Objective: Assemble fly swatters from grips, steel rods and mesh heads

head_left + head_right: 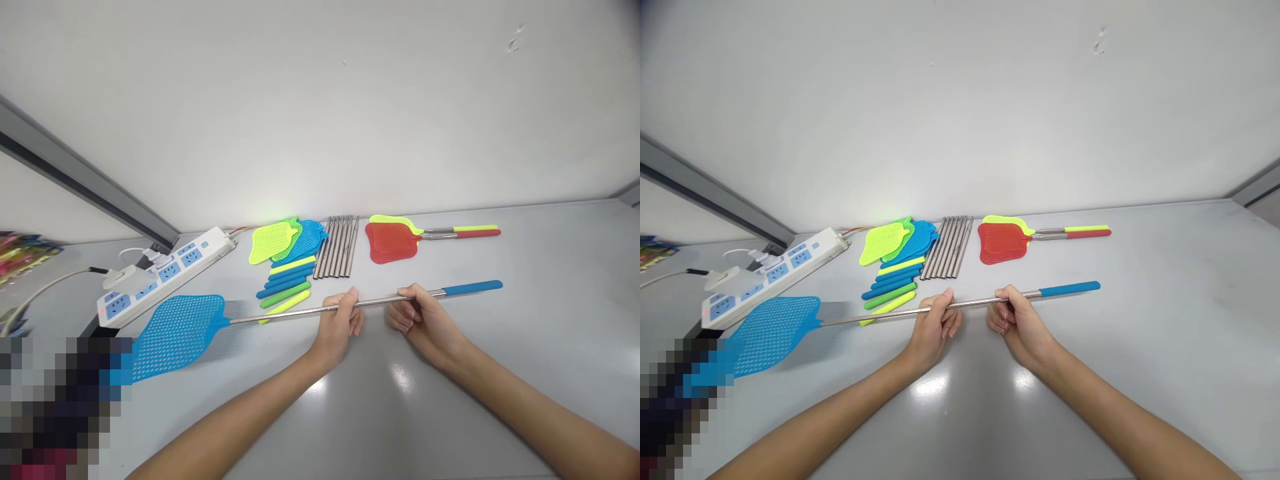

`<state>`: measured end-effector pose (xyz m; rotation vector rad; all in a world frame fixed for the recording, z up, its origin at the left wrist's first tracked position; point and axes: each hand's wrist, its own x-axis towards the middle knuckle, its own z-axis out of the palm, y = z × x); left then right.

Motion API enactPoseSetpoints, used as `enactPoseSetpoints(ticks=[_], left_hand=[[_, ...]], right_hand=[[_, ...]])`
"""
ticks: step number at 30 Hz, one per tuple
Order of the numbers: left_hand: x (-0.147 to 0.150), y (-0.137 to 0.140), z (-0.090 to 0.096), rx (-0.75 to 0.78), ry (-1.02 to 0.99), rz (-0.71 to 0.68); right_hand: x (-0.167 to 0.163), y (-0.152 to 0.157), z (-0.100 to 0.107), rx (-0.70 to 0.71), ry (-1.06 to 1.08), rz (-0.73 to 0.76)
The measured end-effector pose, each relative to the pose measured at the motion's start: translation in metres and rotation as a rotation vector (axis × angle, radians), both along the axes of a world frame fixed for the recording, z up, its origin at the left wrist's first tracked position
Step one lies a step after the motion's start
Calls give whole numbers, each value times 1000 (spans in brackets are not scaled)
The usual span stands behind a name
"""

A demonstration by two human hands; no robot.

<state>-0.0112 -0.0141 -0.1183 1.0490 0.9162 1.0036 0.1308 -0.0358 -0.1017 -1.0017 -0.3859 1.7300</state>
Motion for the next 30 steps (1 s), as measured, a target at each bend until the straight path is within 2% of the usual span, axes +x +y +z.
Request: enactPoseSetpoints(ticks=[9,16,20,30], left_hand=[[-1,2,-2,-2,24,-93],[-2,-1,3,109,183,-234],[-2,-1,7,118,177,-300],[-3,0,5,107,203,-316]], right_hand=[[3,1,-1,-14,-2,86],[0,-4,0,95,-107,285],[-4,-8,0,143,-119,385],[-3,-7,-4,100,-69,370]])
